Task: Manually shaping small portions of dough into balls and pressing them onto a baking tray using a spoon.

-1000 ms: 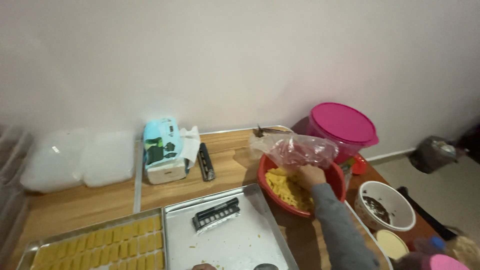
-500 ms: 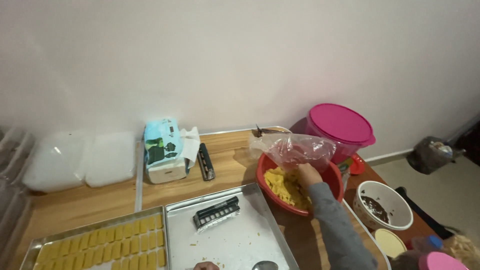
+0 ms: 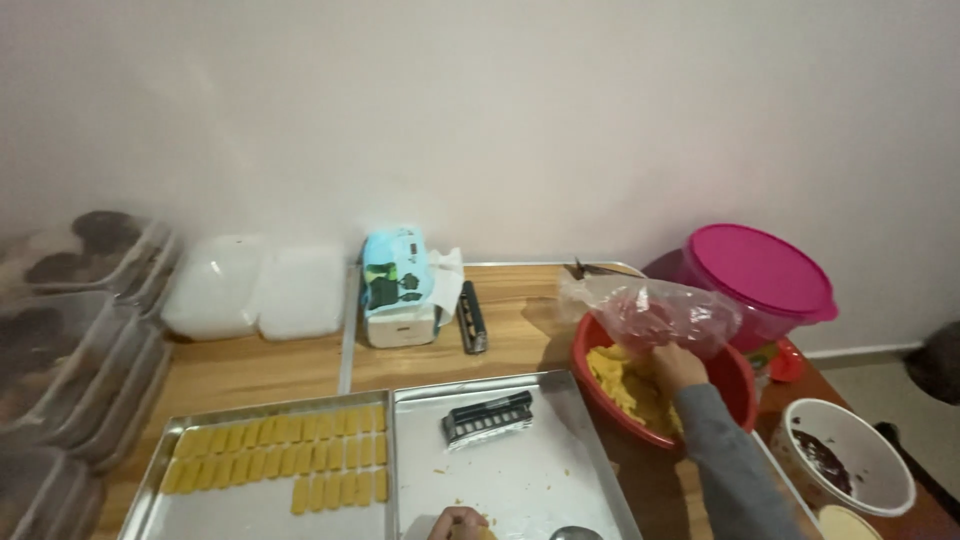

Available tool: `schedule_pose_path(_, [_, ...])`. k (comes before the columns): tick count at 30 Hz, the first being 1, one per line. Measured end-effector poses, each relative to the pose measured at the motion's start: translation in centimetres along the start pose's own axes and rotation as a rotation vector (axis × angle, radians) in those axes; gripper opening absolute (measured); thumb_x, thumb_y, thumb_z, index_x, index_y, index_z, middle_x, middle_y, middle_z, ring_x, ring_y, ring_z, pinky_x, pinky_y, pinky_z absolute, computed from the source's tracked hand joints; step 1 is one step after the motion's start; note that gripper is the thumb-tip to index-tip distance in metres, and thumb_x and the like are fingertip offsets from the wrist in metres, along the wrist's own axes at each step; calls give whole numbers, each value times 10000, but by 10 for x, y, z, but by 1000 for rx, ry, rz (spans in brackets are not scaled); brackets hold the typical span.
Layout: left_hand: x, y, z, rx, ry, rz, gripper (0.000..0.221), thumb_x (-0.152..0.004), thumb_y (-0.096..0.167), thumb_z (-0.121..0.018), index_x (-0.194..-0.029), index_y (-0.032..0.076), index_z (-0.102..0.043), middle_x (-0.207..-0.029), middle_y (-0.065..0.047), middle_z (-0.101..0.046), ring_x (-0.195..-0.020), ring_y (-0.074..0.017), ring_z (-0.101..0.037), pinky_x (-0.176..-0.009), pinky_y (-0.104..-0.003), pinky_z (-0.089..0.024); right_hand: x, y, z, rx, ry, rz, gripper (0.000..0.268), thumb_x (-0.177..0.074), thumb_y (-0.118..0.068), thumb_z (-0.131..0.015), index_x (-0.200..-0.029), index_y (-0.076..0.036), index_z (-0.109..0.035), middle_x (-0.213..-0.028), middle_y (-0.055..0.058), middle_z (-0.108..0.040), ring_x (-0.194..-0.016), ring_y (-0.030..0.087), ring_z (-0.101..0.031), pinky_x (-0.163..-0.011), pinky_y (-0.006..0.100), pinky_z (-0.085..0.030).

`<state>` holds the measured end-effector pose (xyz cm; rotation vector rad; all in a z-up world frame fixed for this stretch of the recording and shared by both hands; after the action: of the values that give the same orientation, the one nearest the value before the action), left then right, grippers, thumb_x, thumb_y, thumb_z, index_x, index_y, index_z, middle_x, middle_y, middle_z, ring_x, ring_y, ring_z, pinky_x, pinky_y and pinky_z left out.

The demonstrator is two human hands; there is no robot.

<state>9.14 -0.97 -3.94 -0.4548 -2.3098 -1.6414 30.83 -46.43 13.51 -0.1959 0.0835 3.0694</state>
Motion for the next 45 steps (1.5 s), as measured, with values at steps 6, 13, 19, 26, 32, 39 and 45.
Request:
schedule_pose_path(6, [5, 4, 4, -108, 52, 130, 465, -952, 494, -563, -970, 89, -792, -1093, -73, -817, -1069, -206, -742, -993, -318, -518, 3, 13, -9, 224, -207, -213, 416, -1049, -128, -414, -1421, -205, -584, -1348, 132, -641, -1136, 385, -722, -962, 515, -609])
schedule_pose_path(13, [0, -9, 10, 313, 136, 144, 692, -936, 538, -499, -920, -85, -799, -872, -251, -805, -779, -354, -745, -703, -404, -586, 40, 14, 34, -12, -280, -423, 304, -978, 19, -542, -1227, -33, -708, -1099, 198, -785, -1006, 361, -772, -873, 447, -625])
schedule_pose_path(19, [-19, -37, -24, 1034, -222, 412, 541, -967, 452, -534, -1218, -26, -570, -1159, -396, -559, -1060, -559, -551, -976, -692, -499, 173, -157, 214, -531, -33, -282, 277, -941, -90, -679, -1215, -67, -714, -1142, 118, -784, -995, 231, -770, -912, 347, -656])
schedule_pose_path(26, [66, 64, -43, 928, -27, 313, 562, -947, 266, -526, -1349, -126, -536, -1316, -433, -535, -1178, -566, -531, -998, -609, -450, 273, -317, 212, -974, 170, 296, 316, -787, -76, -781, -1091, -160, -766, -1100, 23, -800, -951, 121, -817, -810, 224, -700])
schedule_pose_path(32, [90, 103, -39, 827, 84, 209, 527, -1033, 321, -490, -1242, -134, -654, -1242, -359, -663, -1121, -483, -631, -925, -534, -518, 299, -350, 179, -650, 234, 906, 606, -1029, -367, -649, -1483, 2, -493, -1563, 228, -449, -1432, 373, -490, -1128, 452, -432])
schedule_pose_path(39, [135, 158, -43, 591, 140, 172, 492, -823, 185, -742, -1218, -103, -683, -1265, -326, -767, -1214, -425, -711, -1019, -458, -541, 313, -376, 197, -453, 369, 819, 691, -1071, -535, -399, -1508, -2, -440, -1576, 211, -446, -1465, 340, -451, -1159, 480, -399])
schedule_pose_path(45, [108, 150, -30, 95, 116, -70, 317, -815, 193, -790, -1109, 95, -719, -996, -124, -886, -894, -218, -798, -760, -293, -609, 281, -336, 122, -1712, -461, 140, 810, -951, -38, -621, -1617, -248, -211, -1747, -26, -145, -1600, 226, -174, -1224, 505, -206])
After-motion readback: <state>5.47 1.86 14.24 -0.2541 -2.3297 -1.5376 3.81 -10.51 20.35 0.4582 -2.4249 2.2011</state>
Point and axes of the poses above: each hand's wrist, its own x-axis away from the middle knuckle, its own z-axis out of the back of the hand, y = z × x, the point moved 10 cm from there along -x, towards the middle knuckle
